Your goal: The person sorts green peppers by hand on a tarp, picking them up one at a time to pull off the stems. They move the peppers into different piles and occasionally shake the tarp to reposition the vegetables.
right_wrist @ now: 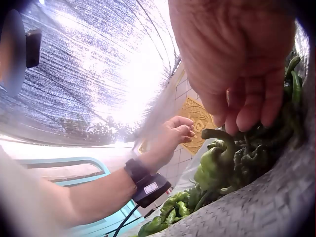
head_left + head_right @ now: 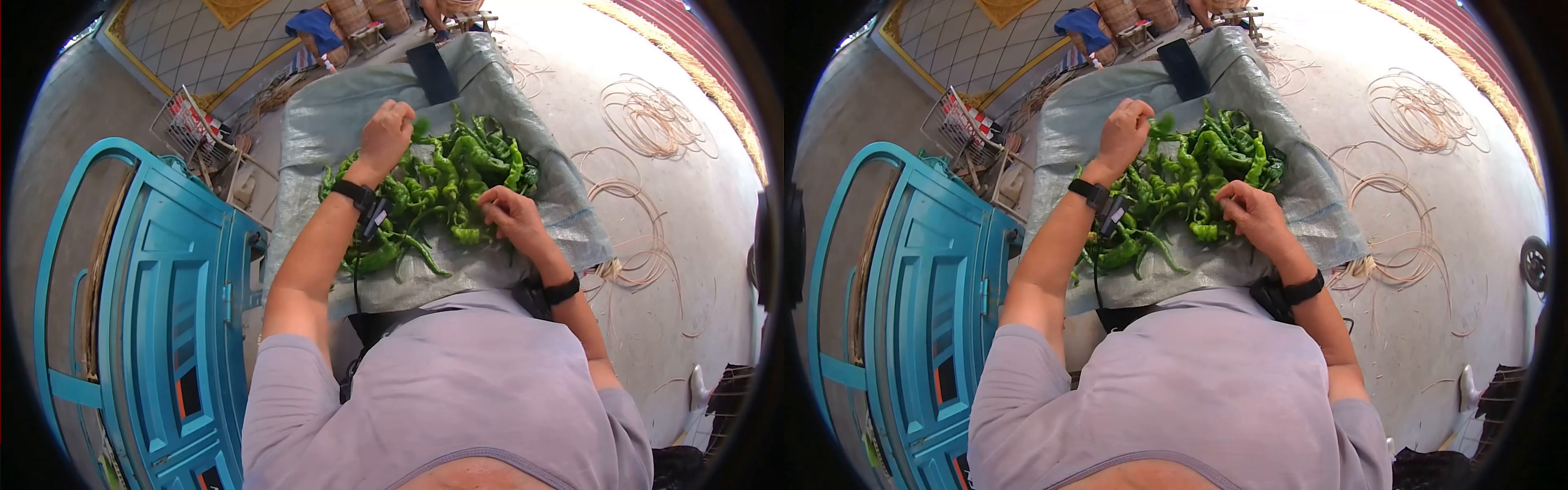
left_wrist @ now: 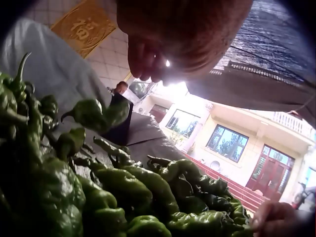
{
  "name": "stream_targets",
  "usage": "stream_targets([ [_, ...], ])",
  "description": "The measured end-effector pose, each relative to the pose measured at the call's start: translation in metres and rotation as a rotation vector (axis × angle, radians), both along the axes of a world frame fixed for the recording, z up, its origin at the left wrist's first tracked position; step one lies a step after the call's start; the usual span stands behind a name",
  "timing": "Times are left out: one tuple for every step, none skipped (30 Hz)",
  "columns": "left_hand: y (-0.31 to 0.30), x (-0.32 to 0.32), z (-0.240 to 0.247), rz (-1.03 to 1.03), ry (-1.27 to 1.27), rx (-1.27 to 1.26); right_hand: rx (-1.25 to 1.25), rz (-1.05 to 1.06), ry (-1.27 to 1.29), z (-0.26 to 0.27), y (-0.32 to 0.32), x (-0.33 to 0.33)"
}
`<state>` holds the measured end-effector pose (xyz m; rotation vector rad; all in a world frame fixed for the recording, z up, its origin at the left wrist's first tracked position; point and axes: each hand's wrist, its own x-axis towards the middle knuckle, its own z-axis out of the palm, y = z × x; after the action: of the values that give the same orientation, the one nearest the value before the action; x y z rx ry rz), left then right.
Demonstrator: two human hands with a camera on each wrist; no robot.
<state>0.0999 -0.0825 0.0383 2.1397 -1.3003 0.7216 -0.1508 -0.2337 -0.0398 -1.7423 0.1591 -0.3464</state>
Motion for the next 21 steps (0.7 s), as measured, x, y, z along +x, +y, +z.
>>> stream_targets([
  [0.001,-0.004,0.004,0.011,0.033,0.097,0.0,0.001,0.005,-0.002,0.0,0.001],
  [0.003,-0.006,0.006,0.021,0.065,0.193,0.0,0.003,0.009,-0.003,0.0,0.001],
  [0.006,0.01,-0.005,-0.01,0.16,0.339,-0.001,0.003,0.011,-0.004,-0.001,0.002],
  [0.011,0.013,-0.015,0.044,0.196,0.431,-0.01,0.007,0.016,-0.003,0.0,0.001],
  [0.015,0.011,-0.022,0.097,0.228,0.52,-0.021,0.009,0.017,-0.002,0.0,0.0],
  [0.018,0.011,-0.029,0.148,0.255,0.608,-0.034,0.006,0.014,0.0,-0.001,-0.001],
  [0.02,0.017,-0.045,0.132,0.241,0.532,-0.032,0.006,0.007,0.0,-0.002,-0.001],
  [0.023,0.025,-0.061,0.115,0.225,0.456,-0.03,0.005,-0.002,-0.001,-0.002,-0.001],
  [0.025,0.03,-0.07,0.104,0.308,0.493,-0.029,0.006,-0.011,-0.001,-0.001,-0.001],
  [0.021,0.025,-0.067,0.176,0.498,0.56,-0.037,-0.001,-0.01,0.001,-0.001,-0.002],
  [0.022,0.034,-0.083,0.181,0.49,0.494,-0.047,-0.003,-0.008,0.004,-0.001,-0.003],
  [0.024,0.043,-0.098,0.19,0.483,0.426,-0.056,0.001,-0.003,0.005,0.0,-0.004],
  [0.024,0.039,-0.095,0.22,0.476,0.42,-0.065,-0.005,0.003,0.004,-0.001,-0.003],
  [0.022,0.03,-0.088,0.255,0.469,0.414,-0.062,-0.009,0.011,0.003,-0.001,-0.003],
  [0.022,0.024,-0.079,0.291,0.461,0.407,-0.06,-0.013,0.018,0.001,-0.001,-0.002],
  [0.024,0.019,-0.067,0.266,0.417,0.35,-0.058,-0.02,0.023,0.0,-0.002,-0.001],
  [0.024,0.014,-0.056,0.238,0.371,0.296,-0.052,-0.018,0.029,0.001,-0.002,-0.001],
  [0.024,0.013,-0.049,0.206,0.329,0.245,-0.048,-0.017,0.015,0.003,-0.001,0.0],
  [0.024,0.018,-0.05,0.157,0.193,0.127,-0.043,-0.017,0.008,0.004,-0.001,0.0],
  [0.025,0.013,-0.039,0.112,0.143,0.079,-0.035,-0.018,0.008,0.003,0.001,-0.002],
  [0.024,0.009,-0.03,0.066,0.098,0.032,-0.047,-0.009,0.003,0.003,0.001,-0.002],
])
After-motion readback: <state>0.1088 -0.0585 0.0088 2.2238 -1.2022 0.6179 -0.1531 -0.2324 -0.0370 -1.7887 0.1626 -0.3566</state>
